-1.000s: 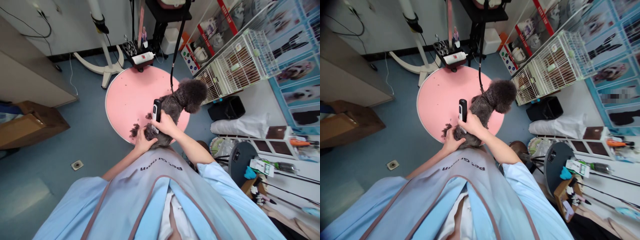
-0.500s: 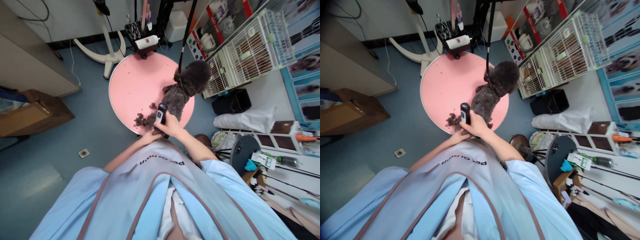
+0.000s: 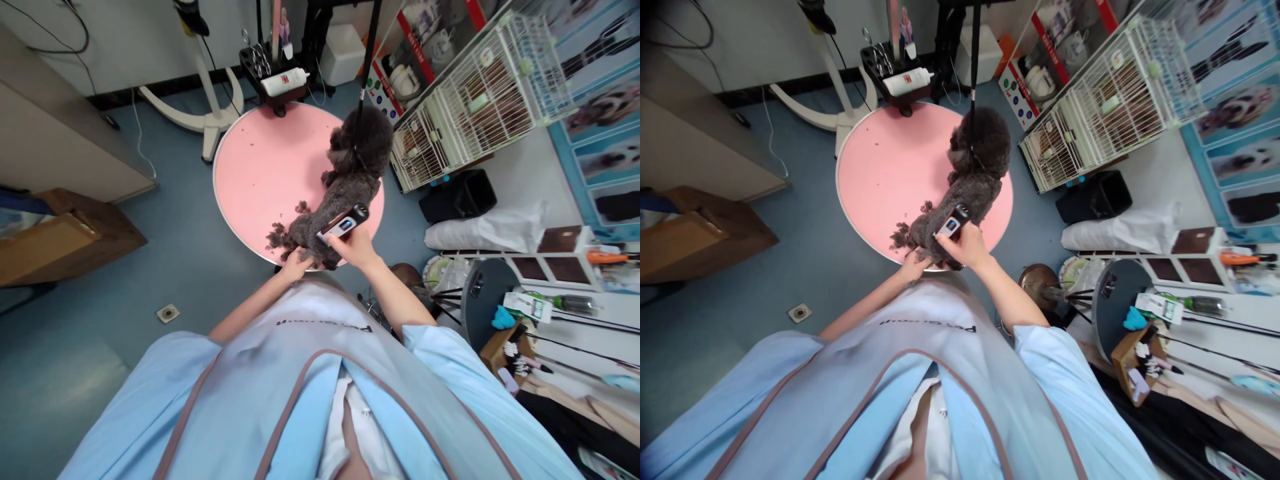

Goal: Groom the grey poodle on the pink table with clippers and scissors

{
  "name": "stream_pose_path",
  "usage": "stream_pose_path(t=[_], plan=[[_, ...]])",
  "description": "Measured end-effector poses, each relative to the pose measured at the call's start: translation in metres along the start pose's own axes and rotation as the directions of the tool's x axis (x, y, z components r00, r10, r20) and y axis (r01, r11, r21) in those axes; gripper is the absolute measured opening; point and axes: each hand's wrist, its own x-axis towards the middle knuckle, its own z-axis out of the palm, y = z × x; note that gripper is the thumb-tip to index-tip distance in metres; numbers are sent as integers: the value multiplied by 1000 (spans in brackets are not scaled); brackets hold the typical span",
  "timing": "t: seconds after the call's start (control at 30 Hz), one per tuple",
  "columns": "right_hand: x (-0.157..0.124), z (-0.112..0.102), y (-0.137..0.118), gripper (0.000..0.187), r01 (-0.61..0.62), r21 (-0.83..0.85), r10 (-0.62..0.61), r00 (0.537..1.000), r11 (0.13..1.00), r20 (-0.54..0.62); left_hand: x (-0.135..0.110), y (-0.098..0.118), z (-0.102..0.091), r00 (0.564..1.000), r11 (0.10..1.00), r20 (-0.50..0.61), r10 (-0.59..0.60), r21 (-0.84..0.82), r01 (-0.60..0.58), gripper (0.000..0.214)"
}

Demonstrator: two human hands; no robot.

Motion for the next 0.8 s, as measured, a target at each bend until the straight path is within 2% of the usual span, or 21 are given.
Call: stream_pose_path(t=[0.13, 0.3, 0.43, 0.5, 0.63, 0.77, 0.8], plan=[[-5, 7, 6, 35, 151, 31, -153, 986, 988, 65, 0, 2, -2, 998, 998, 34, 54, 37, -55, 25], [-9, 2, 23, 41, 218, 144, -208, 975, 965, -82, 4, 12, -11, 986, 996, 140, 87, -9, -86, 28], [-14, 4, 31, 37, 295, 114, -300, 953, 949, 31, 9, 23, -23, 971, 1000, 235, 31, 0, -32, 27], [-17, 5, 36, 38, 294, 150, -301, 953, 944, 24, 11, 27, -28, 965, 1000, 263, 18, -21, -13, 26], [-22, 4, 45, 44, 254, 183, -246, 967, 950, -67, 14, 30, -34, 965, 998, 260, -15, -51, 29, 30], [-30, 4, 51, 44, 331, 109, -340, 937, 937, 78, 16, 32, -35, 958, 998, 282, -50, -33, 62, 33], [-32, 5, 53, 44, 342, 110, -352, 933, 933, 78, 16, 33, -35, 955, 997, 291, -59, -31, 71, 33]])
